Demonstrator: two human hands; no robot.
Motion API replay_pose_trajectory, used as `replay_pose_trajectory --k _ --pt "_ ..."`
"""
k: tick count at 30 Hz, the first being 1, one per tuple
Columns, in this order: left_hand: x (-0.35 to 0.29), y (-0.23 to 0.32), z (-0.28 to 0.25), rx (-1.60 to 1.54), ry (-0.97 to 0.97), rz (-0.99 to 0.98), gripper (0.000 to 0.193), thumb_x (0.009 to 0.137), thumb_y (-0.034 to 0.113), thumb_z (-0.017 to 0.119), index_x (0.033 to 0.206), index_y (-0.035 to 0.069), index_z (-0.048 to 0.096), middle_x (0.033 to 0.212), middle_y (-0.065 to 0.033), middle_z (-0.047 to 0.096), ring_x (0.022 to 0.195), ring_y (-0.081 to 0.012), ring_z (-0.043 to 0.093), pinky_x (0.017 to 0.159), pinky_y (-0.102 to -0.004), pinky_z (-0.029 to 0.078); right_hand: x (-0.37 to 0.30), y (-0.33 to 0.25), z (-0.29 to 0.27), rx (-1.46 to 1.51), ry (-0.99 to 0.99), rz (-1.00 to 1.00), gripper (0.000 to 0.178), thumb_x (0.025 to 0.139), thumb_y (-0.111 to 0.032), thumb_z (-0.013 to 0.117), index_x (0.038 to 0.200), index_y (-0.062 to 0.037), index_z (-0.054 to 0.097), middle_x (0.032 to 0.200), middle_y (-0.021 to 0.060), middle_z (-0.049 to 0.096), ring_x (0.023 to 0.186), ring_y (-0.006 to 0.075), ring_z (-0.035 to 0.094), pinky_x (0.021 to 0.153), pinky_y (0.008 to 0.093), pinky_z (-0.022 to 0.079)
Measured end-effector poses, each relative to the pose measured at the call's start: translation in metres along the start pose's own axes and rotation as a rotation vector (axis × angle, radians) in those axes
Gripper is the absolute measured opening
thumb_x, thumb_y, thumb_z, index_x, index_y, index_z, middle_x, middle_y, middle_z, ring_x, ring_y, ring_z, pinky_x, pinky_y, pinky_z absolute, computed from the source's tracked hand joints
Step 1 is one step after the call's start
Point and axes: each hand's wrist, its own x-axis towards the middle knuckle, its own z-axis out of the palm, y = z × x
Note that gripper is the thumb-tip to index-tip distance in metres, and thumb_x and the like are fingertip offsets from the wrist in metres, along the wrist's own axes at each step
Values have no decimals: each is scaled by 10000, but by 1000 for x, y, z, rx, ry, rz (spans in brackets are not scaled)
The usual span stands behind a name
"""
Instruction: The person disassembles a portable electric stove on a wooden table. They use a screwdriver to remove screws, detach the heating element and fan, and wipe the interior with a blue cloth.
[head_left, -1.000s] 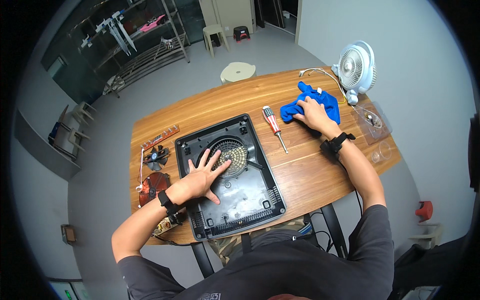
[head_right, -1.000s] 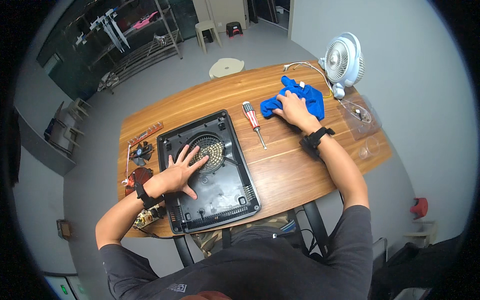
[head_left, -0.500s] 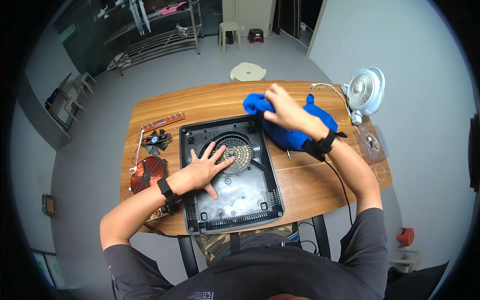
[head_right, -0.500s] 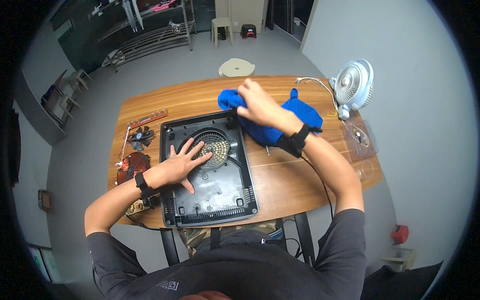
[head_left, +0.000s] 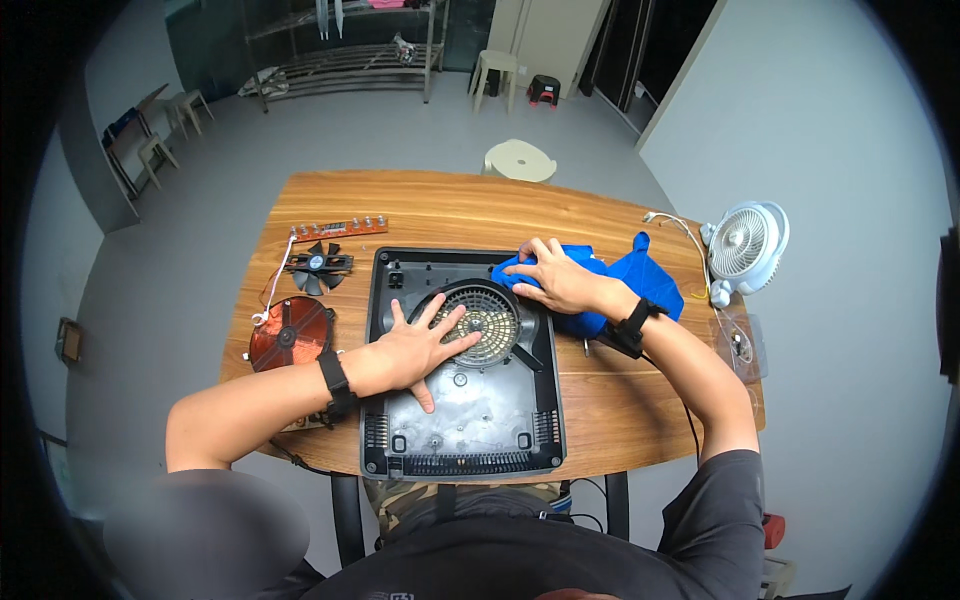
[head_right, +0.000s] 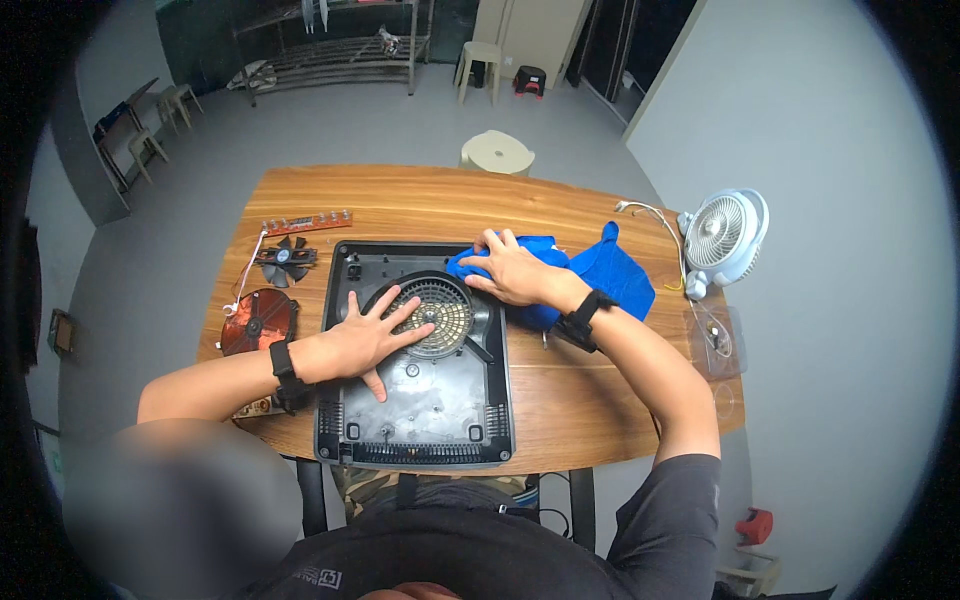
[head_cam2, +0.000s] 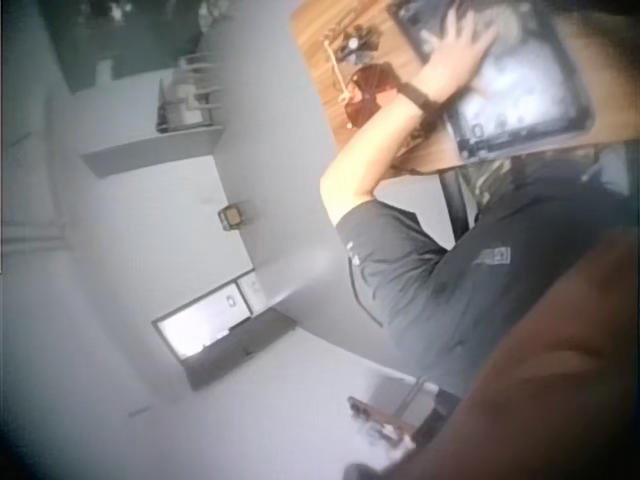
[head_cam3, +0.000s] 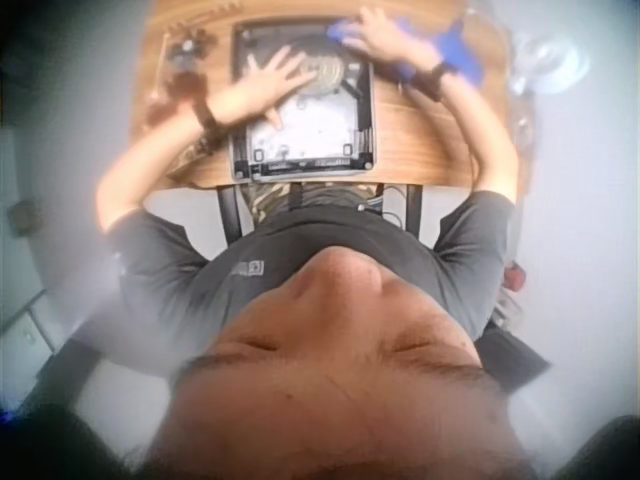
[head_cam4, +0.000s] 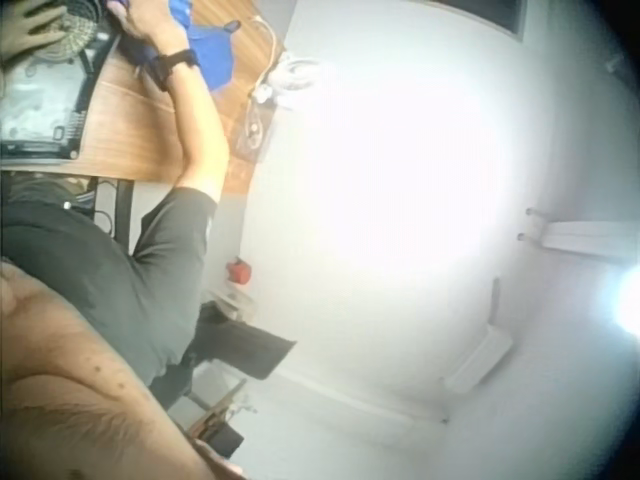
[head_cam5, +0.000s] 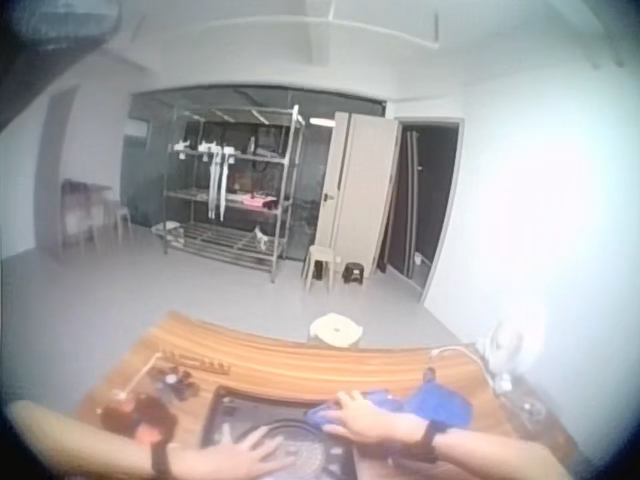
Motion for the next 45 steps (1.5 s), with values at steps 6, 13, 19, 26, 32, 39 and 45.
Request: replay_pose_trajectory --k 6,13,19,26,32,39,45 --pt "-3 -1 -1 0 20 -8 1379 478 690 822 1635 242 219 1685 -225 139 1530 -533 92 989 -887 286 13 5 6 61 7 -30 362 1013 -309 608 1330 -136 639 1232 203 497 1063 395 482 970 484 460" --pt "2 0 -1 41 6 -25 1392 460 700 816 1636 252 220 1690 -204 145 1532 -525 106 990 -873 310 15 9 8 76 -3 -31 276 987 -272 639 1153 -50 633 1260 222 495 1072 420 484 949 501 466" --pt "4 1 1 59 32 -22 1399 452 692 828 1636 262 219 1693 -188 140 1533 -516 112 987 -869 320 10 4 22 117 132 48 254 952 -231 688 1097 -33 622 1211 212 518 1061 418 484 931 511 468" --pt "3 2 1 37 -13 -51 1408 440 670 853 1634 268 222 1693 -183 142 1538 -513 81 990 -872 313 15 -1 31 122 163 69 244 944 -231 705 1105 -66 626 1206 175 519 1040 393 470 926 475 450" --pt "3 1 1 40 14 -31 1400 450 679 840 1635 265 219 1689 -194 156 1533 -519 108 982 -872 318 18 25 0 313 -178 -23 279 995 -341 632 1159 -116 651 1206 129 516 1110 341 437 1029 457 353" --pt "1 2 0 41 13 -33 1392 472 679 844 1639 271 202 1692 -193 150 1535 -515 110 987 -870 313 10 18 -15 737 -51 347 547 1077 -451 500 1357 19 528 1259 177 608 1200 276 571 1040 374 443" --pt "1 -2 7 42 58 -14 1398 475 691 847 1639 273 197 1687 -198 165 1532 -514 120 947 -895 300 -2 7 -9 464 224 162 414 1031 -345 609 1235 14 647 1185 168 637 1162 304 591 1024 392 459"
